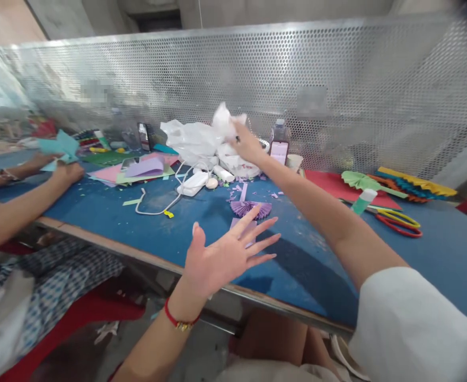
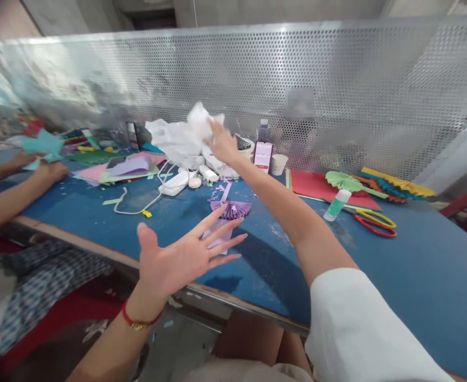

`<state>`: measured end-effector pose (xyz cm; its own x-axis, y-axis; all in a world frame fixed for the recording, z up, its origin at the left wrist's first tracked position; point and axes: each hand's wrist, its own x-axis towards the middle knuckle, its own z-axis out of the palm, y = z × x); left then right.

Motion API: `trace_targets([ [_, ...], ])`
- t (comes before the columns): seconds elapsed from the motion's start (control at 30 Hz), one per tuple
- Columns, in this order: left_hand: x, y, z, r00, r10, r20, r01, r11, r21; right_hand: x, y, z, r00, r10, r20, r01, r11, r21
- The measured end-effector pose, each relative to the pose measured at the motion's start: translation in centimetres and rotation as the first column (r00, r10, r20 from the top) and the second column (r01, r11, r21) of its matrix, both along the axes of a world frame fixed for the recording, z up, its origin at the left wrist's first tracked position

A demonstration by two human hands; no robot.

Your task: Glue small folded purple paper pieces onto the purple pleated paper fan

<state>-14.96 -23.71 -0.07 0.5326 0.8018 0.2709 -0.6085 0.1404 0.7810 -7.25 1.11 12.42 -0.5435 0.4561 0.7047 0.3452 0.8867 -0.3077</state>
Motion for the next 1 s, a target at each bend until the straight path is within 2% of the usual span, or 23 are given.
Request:
trace_targets([
  [0.1, 0.1, -0.3, -0.6, 0.992, 0.003, 0.129, 0.013, 0.992, -0.126, -0.1, -0.2, -2.7, 0.998, -0.012, 0.061, 0.017, 0.996, -0.087],
  [0.17, -0.3, -0.5, -0.8, 0.989, 0.017, 0.147, 0.008, 0.985, -0.17, 2.4, -1.7, -4.1, 0.996, 0.018, 0.092, -0.006, 0.991, -0.135],
  [0.23, -0.8, -0.5, -1.0, 0.99, 0.031, 0.137, -0.005, 0.982, -0.189, 6.7, -4.2, -4.9, 0.981, 0.133, 0.139, -0.099, 0.969, -0.224],
  [0.27, -0.9, -0.4, -1.2, 0.992, 0.031, 0.122, -0.008, 0.983, -0.185, 9.2, -5.8, -5.1, 0.977, 0.142, 0.158, -0.101, 0.965, -0.243],
  [0.3, -1.0, -0.1, -1.5, 0.995, 0.018, 0.097, -0.002, 0.986, -0.168, 11.8, -7.5, -5.3, 0.986, 0.106, 0.128, -0.074, 0.969, -0.235],
  [0.37, -0.7, 0.6, -2.1, 0.999, -0.049, 0.011, 0.05, 0.996, -0.078, 16.8, -10.8, -5.8, 0.996, -0.025, -0.084, 0.004, 0.972, -0.237],
  [0.43, 0.3, 1.4, -2.7, 0.977, -0.145, -0.159, 0.164, 0.98, 0.116, 21.0, -13.2, -6.9, 0.95, -0.162, -0.266, 0.056, 0.929, -0.365],
  [0.47, 1.1, 1.7, -2.8, 0.934, -0.228, -0.276, 0.297, 0.923, 0.245, 22.9, -13.8, -7.6, 0.911, -0.272, -0.312, 0.106, 0.882, -0.46],
  [0.53, 3.1, 1.8, -2.4, 0.811, -0.287, -0.51, 0.532, 0.726, 0.436, 26.1, -14.1, -9.5, 0.784, -0.534, -0.317, 0.238, 0.73, -0.64],
  [0.57, 4.1, 1.6, -1.9, 0.759, -0.239, -0.606, 0.592, 0.64, 0.489, 27.4, -13.8, -10.6, 0.696, -0.657, -0.288, 0.293, 0.627, -0.721],
  [0.6, 5.1, 1.3, -1.4, 0.701, -0.17, -0.693, 0.647, 0.559, 0.518, 28.5, -13.2, -11.6, 0.644, -0.718, -0.263, 0.324, 0.568, -0.756],
  [0.63, 6.1, 1.0, -0.8, 0.619, -0.086, -0.78, 0.714, 0.475, 0.514, 29.4, -12.5, -12.5, 0.616, -0.749, -0.244, 0.343, 0.534, -0.773],
  [0.7, 8.1, 0.6, -0.1, 0.525, 0.166, -0.835, 0.746, 0.382, 0.545, 30.4, -10.5, -13.9, 0.599, -0.772, -0.213, 0.374, 0.505, -0.778],
  [0.73, 9.0, 0.6, -0.1, 0.469, 0.286, -0.835, 0.754, 0.362, 0.548, 30.5, -9.5, -14.3, 0.603, -0.773, -0.196, 0.387, 0.499, -0.775],
  [0.77, 9.9, 0.8, -0.4, 0.431, 0.355, -0.83, 0.773, 0.33, 0.542, 30.5, -8.4, -14.7, 0.614, -0.77, -0.177, 0.398, 0.495, -0.773],
  [0.83, 11.4, 1.7, -1.6, 0.399, 0.429, -0.81, 0.802, 0.265, 0.535, 30.3, -6.6, -14.9, 0.651, -0.748, -0.129, 0.411, 0.49, -0.768],
  [0.9, 12.6, 2.7, -3.1, 0.425, 0.47, -0.774, 0.818, 0.168, 0.551, 30.3, -5.4, -14.5, 0.71, -0.7, -0.075, 0.414, 0.502, -0.759],
  [1.0, 13.8, 3.7, -4.9, 0.517, 0.519, -0.681, 0.787, 0.024, 0.617, 30.8, -4.9, -12.8, 0.835, -0.55, 0.016, 0.381, 0.556, -0.739],
])
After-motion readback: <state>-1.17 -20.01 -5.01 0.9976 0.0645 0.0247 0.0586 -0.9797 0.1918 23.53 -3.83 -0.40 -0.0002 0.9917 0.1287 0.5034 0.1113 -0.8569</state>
